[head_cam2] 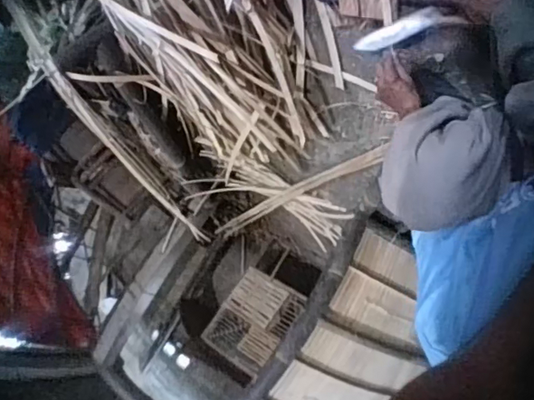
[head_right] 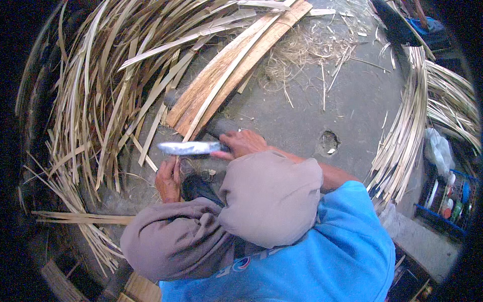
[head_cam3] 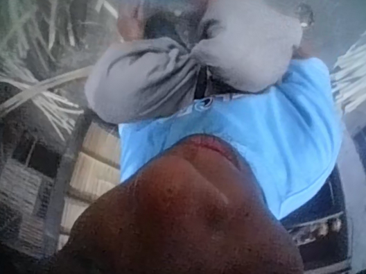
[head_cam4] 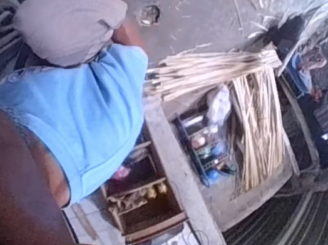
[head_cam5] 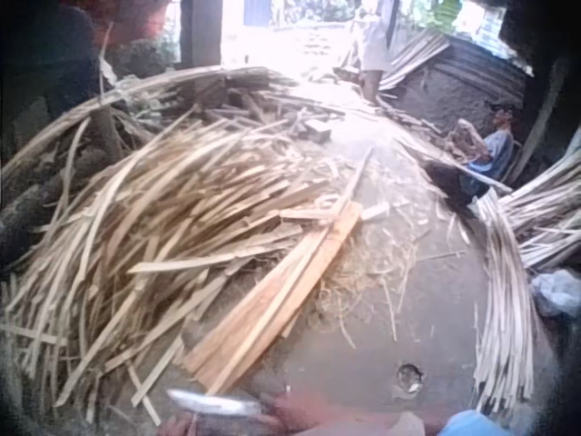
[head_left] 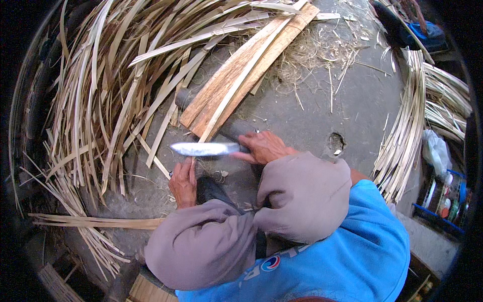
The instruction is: The person splits bamboo strips into thinner pieces using a knife and a wooden block. They repeatedly position the bamboo, strike it with the knife, and separate the resulting strips.
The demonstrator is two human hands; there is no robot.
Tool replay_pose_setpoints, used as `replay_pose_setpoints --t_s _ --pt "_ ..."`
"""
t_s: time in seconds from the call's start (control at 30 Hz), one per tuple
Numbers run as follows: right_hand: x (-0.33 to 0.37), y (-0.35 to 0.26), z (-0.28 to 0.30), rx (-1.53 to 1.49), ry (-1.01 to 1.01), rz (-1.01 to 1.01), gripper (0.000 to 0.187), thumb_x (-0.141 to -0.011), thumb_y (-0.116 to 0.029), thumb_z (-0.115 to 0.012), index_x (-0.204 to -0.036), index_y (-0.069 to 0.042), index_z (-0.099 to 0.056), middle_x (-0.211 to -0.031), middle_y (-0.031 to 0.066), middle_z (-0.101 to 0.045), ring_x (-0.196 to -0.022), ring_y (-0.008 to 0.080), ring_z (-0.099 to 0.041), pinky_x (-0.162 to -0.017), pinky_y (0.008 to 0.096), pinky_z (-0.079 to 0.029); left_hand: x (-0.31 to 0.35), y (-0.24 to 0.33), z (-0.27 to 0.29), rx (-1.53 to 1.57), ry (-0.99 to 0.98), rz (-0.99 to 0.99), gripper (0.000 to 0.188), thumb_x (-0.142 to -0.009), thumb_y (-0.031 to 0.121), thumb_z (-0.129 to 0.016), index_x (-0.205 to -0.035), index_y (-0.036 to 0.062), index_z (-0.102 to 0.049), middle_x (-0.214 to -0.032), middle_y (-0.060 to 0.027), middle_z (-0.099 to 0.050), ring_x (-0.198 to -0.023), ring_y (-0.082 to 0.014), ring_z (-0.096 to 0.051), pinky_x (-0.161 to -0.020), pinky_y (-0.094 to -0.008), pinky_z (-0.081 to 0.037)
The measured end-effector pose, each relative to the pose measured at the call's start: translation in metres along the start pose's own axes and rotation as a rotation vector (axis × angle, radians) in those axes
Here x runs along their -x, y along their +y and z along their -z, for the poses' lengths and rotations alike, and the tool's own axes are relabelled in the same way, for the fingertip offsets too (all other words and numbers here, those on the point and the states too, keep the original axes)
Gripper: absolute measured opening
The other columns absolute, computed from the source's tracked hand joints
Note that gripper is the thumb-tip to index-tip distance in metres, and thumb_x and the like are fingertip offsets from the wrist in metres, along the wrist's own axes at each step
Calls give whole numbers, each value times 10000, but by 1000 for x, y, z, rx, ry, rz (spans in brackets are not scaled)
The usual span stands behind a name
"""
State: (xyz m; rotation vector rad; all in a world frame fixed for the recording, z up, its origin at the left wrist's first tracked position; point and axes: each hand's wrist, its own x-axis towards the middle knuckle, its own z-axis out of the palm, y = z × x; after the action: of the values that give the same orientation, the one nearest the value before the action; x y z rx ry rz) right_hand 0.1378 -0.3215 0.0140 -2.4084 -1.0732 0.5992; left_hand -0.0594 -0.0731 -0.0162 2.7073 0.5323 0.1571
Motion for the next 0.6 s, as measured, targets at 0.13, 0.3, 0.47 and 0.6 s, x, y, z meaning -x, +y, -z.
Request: replay_pose_setpoints --t_s 0.13,0.3,0.47,0.6 --pt "3 103 31 -249 275 -366 580 -919 -617 -617 -1073 -70 -735 -887 210 -734 -765 331 -730 -691 462 -559 9 -12 24 46 -51 -48 476 -991 226 -633 -1455 305 -557 -800 -96 -514 -656 -311 -566 -570 -448 -451" --pt "-7 125 66 -297 354 -526 593 -930 -611 -605 -1046 -45 -739 -922 237 -728 -853 343 -728 -776 479 -551 14 -9 23 -41 -72 -39 509 -1006 219 -605 -1494 326 -506 -820 -87 -508 -635 -301 -556 -560 -442 -451" --pt "14 31 13 23 47 -135 603 -928 -622 -605 -910 -32 -728 -925 269 -715 -872 396 -717 -763 503 -549 23 -25 27 66 -117 -64 531 -994 236 -629 -1500 324 -497 -820 -90 -522 -627 -306 -553 -549 -445 -455" --pt "-19 108 57 -125 355 -564 622 -936 -630 -588 -900 -22 -713 -826 241 -701 -756 424 -700 -710 523 -546 26 -22 38 -15 -144 -49 520 -994 226 -633 -1491 324 -510 -796 -91 -513 -611 -303 -543 -543 -458 -441"
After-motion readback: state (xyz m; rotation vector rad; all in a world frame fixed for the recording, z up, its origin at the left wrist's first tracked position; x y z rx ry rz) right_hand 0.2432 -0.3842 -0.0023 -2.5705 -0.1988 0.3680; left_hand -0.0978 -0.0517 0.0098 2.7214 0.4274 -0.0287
